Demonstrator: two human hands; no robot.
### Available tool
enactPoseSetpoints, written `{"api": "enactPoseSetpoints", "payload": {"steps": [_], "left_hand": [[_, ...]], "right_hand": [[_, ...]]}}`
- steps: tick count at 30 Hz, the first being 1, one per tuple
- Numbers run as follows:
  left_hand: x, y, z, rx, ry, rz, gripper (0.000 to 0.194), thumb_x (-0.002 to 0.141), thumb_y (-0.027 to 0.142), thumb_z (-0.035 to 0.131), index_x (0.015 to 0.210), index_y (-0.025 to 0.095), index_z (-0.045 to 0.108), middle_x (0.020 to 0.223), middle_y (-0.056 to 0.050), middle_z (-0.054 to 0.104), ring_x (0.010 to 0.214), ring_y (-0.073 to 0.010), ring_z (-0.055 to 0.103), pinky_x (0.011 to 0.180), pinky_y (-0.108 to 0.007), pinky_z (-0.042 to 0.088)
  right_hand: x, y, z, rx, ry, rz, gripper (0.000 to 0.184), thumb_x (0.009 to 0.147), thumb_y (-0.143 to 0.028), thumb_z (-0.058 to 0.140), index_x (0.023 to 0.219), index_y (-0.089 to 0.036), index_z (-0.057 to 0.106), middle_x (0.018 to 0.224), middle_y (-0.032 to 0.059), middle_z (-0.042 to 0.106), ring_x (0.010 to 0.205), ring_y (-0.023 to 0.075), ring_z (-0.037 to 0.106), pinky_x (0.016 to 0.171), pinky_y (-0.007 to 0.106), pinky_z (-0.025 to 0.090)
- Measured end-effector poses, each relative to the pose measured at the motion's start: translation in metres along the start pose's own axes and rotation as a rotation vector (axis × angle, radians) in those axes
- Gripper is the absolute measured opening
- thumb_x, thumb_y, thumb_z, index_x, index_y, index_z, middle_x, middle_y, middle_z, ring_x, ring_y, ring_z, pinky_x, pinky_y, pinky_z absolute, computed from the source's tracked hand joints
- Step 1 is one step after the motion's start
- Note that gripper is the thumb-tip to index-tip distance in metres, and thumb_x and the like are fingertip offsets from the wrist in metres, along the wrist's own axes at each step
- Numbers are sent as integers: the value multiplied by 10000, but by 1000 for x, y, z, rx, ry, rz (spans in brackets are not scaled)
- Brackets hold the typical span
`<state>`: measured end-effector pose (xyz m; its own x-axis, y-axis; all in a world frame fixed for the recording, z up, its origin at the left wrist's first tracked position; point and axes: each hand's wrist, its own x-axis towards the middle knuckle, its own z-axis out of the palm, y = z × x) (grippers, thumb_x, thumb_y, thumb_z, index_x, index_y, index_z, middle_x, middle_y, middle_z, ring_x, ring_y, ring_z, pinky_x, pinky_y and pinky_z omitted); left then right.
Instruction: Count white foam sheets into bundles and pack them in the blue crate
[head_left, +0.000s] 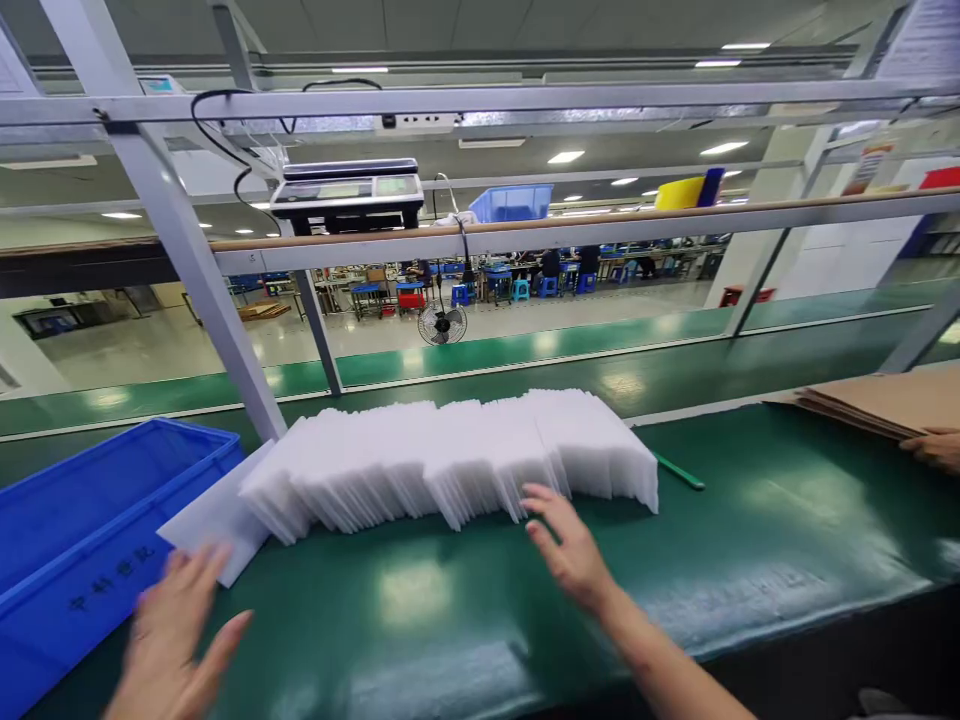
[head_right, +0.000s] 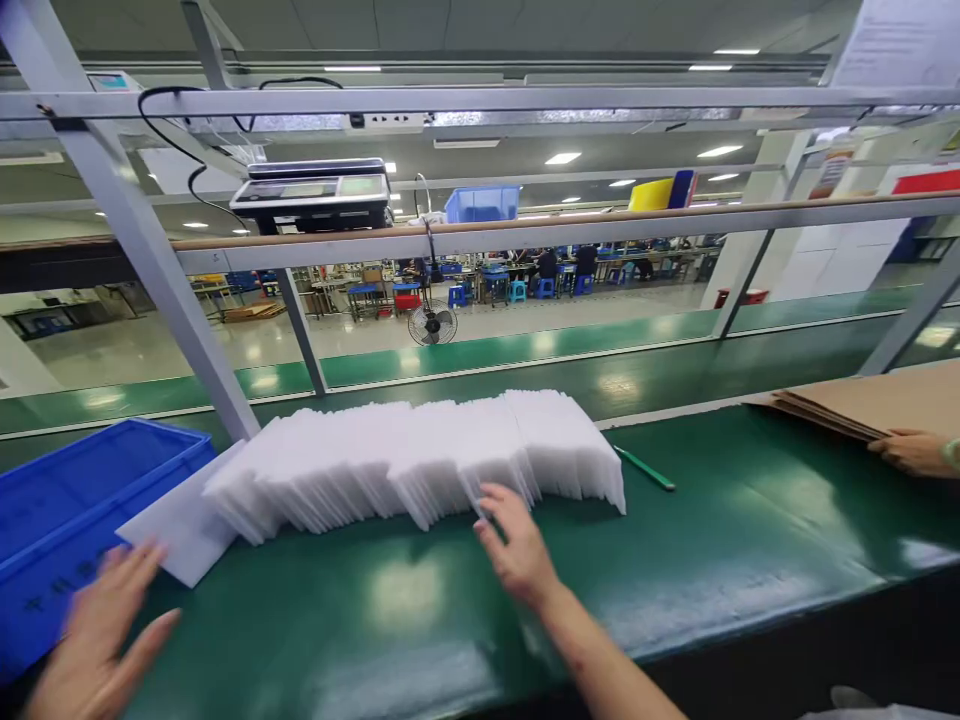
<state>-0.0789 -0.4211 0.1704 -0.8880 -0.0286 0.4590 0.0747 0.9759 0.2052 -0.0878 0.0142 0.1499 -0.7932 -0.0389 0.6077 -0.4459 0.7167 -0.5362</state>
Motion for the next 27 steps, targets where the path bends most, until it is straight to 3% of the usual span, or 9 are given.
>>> {"api": "enactPoseSetpoints", "payload": {"steps": [1,5,8,10,13,16,20,23,27], "left_hand": [[6,33,2,-74,32,116,651,796,519,234,1395,336,56,1457,122,120,1348,-213,64,1112,-426,85],[63,185,23,-176,-183,417,611,847,510,236,1380,211,228,1462,5,171,1352,-217,36,1096,-436,15],[110,279,53,-205,-284,473,646,839,540,261,1365,165,265,1454,-48,206,1351,-230,33,1086,-431,-13],[132,319,78,-208,-310,442,727,814,591,266,1356,107,277,1446,-114,215,1348,-253,42,1081,-433,-18],[152,354,112,-205,-380,333,863,759,676,259,1315,19,324,1404,-225,254,1331,-331,93,1059,-495,9],[159,372,133,-221,-425,234,955,708,741,264,1286,-14,351,1382,-271,264,1321,-370,85,1044,-524,3],[160,391,145,-315,-466,179,901,704,751,301,1293,71,361,1417,-207,229,1326,-346,72,1045,-528,-26],[163,404,149,-472,-532,147,760,748,678,382,1290,145,367,1426,-142,238,1289,-312,227,1045,-520,123],[171,409,151,-743,-571,-20,597,826,551,401,1286,174,348,1361,-126,334,1183,-275,391,971,-501,302]], "right_hand": [[11,18,-22,-46,94,53,354,842,-440,384,1003,-191,578,1181,101,518,1129,219,443,992,364,329],[61,91,-103,-154,294,257,427,804,-466,388,1048,-154,549,1232,125,465,1186,240,375,1035,380,248],[92,141,-143,-166,290,431,489,790,-422,430,1137,-85,505,1261,179,434,1236,268,304,1050,398,190],[104,168,-156,-138,246,563,533,800,-418,436,1184,-51,473,1276,211,422,1245,286,296,1042,417,193],[108,197,-158,-36,154,721,550,836,-464,400,1221,-74,450,1299,201,417,1222,282,352,1009,465,245],[104,212,-148,95,71,805,580,842,-529,364,1236,-111,447,1315,170,418,1210,274,382,985,493,277],[99,220,-140,281,-33,870,654,820,-629,281,1186,-142,519,1194,157,546,1095,276,507,918,458,378],[99,227,-145,393,-86,905,649,825,-619,286,1133,-117,561,1066,163,622,991,249,578,874,387,433],[95,230,-156,494,-120,951,659,773,-631,407,1046,-63,598,944,188,659,905,276,610,835,413,458]]}}
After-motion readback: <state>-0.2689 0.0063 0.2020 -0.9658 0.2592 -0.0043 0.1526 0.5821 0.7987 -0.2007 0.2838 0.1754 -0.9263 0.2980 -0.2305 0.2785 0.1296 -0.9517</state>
